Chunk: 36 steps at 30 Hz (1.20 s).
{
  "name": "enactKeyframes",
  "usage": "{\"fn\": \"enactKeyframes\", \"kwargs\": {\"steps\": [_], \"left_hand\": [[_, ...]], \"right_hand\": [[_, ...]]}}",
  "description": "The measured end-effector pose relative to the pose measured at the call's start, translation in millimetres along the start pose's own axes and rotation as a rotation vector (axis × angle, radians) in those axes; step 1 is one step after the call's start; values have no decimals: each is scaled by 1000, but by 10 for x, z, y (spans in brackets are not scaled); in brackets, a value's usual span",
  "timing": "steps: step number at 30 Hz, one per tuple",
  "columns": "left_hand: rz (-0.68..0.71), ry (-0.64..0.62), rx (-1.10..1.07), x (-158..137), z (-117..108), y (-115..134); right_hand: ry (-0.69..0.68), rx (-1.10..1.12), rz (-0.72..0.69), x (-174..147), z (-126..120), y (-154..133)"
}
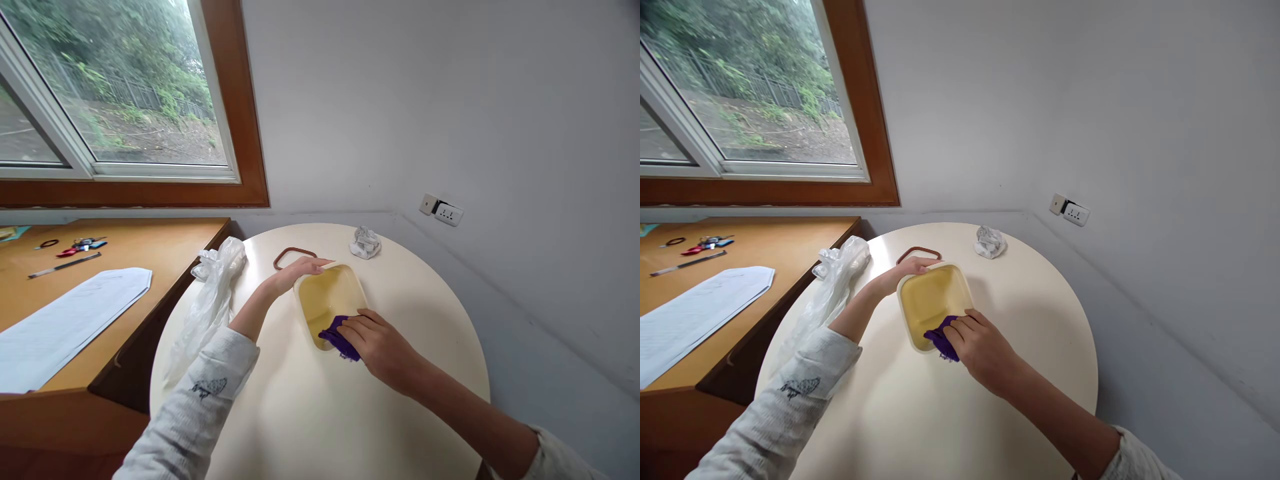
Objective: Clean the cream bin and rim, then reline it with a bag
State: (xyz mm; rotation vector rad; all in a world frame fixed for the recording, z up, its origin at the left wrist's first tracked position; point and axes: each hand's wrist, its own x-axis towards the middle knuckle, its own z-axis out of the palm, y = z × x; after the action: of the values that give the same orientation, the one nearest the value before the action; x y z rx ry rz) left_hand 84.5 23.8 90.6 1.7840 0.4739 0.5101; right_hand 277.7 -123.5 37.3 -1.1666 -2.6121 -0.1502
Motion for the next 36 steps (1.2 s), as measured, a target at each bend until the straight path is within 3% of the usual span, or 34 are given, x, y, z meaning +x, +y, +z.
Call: {"fn": "enactKeyframes", "kwargs": {"steps": [6, 11, 14, 22, 28, 31, 36], "left_hand": [[48, 334, 52, -249, 143, -76], [163, 453, 125, -506, 428, -163], [186, 492, 86, -552, 455, -185], [73, 366, 138, -625, 168, -40], [13, 282, 138, -555, 117, 41], [-2, 246, 147, -476, 120, 63], [-5, 204, 148, -373, 117, 63]], "right_hand": [[138, -57, -67, 92, 158, -9], [310, -86, 17, 274, 237, -159], [339, -17, 45, 408, 261, -266], [395, 202, 56, 597, 364, -480], [454, 216, 51, 636, 413, -515], [375, 245, -1, 565, 366, -449], [109, 306, -97, 345, 76, -208]]}}
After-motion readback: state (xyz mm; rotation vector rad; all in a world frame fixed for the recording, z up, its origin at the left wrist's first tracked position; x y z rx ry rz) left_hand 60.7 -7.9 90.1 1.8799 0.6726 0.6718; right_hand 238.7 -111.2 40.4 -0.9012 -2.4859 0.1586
